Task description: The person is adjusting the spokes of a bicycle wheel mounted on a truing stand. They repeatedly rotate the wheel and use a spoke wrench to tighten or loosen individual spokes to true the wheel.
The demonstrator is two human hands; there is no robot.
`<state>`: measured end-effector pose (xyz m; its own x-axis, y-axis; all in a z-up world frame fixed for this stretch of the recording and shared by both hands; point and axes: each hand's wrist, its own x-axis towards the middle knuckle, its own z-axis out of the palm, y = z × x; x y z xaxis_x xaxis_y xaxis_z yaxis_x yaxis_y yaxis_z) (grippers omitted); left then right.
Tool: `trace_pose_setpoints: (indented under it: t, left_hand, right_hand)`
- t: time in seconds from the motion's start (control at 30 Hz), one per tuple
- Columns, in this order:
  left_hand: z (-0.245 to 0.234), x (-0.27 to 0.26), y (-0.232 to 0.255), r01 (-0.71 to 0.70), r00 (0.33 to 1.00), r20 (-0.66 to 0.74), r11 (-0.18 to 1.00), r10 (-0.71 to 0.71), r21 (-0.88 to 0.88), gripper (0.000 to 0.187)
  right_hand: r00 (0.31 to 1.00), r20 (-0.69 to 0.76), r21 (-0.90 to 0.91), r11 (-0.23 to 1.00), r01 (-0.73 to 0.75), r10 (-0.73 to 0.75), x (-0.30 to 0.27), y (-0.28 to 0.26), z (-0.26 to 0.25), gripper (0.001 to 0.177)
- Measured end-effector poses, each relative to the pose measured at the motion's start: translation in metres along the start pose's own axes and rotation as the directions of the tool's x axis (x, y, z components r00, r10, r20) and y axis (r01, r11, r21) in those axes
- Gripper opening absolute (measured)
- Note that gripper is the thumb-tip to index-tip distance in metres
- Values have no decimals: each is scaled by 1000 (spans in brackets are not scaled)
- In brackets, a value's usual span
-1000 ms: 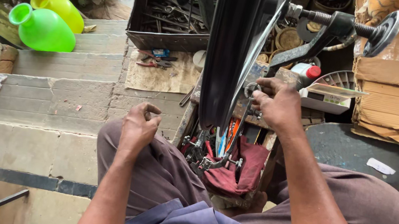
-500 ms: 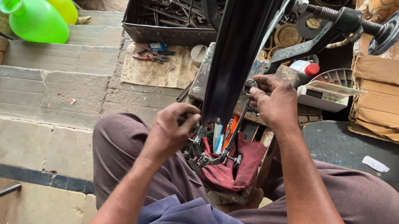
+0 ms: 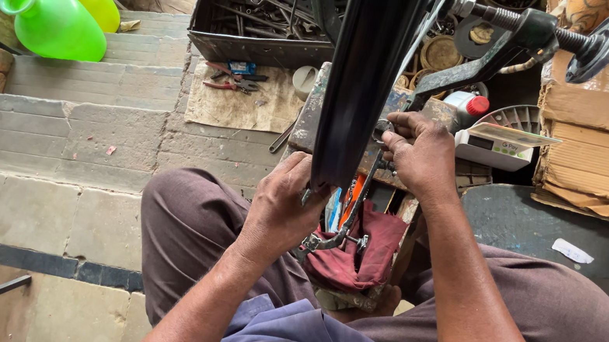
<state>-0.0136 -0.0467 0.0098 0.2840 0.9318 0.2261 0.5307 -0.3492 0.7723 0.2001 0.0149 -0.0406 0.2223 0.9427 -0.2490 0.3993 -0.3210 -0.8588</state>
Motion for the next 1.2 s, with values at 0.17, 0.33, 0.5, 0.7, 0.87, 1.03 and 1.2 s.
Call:
trace_pose_setpoints:
  t: [0.17, 0.33, 0.5, 0.7, 0.87, 1.03, 1.2]
  left_hand:
    - [-3, 2, 3, -58, 998, -16, 998, 59, 34, 23]
    - [-4, 2, 1, -100, 994, -28, 992, 103, 76, 27]
    - [-3, 0, 0, -107, 993, -48, 992, 110, 73, 28]
    - [-4, -1, 0, -187, 979, -74, 981, 190, 46, 37]
    - [-6, -2, 1, -176, 982, -65, 983, 179, 46, 36]
    - [-4, -3, -1, -179, 979, -85, 982, 184, 65, 37]
    - [-1, -4, -3, -188, 976, -94, 979, 195, 74, 37]
  right_hand:
    - [1000, 0, 6, 1000, -14, 14, 2, 2, 1, 32]
    - [1000, -2, 19, 1000, 0, 0, 5, 6, 1, 33]
    - [1000, 2, 69, 997, 16, -16, 6, 10, 2, 32]
    - [999, 14, 108, 994, 29, -30, 6, 10, 1, 29]
    - [1000, 10, 83, 996, 21, -22, 6, 9, 1, 27]
    - [998, 22, 178, 983, 50, -55, 6, 10, 1, 27]
    - [998, 19, 124, 990, 61, -64, 6, 12, 1, 27]
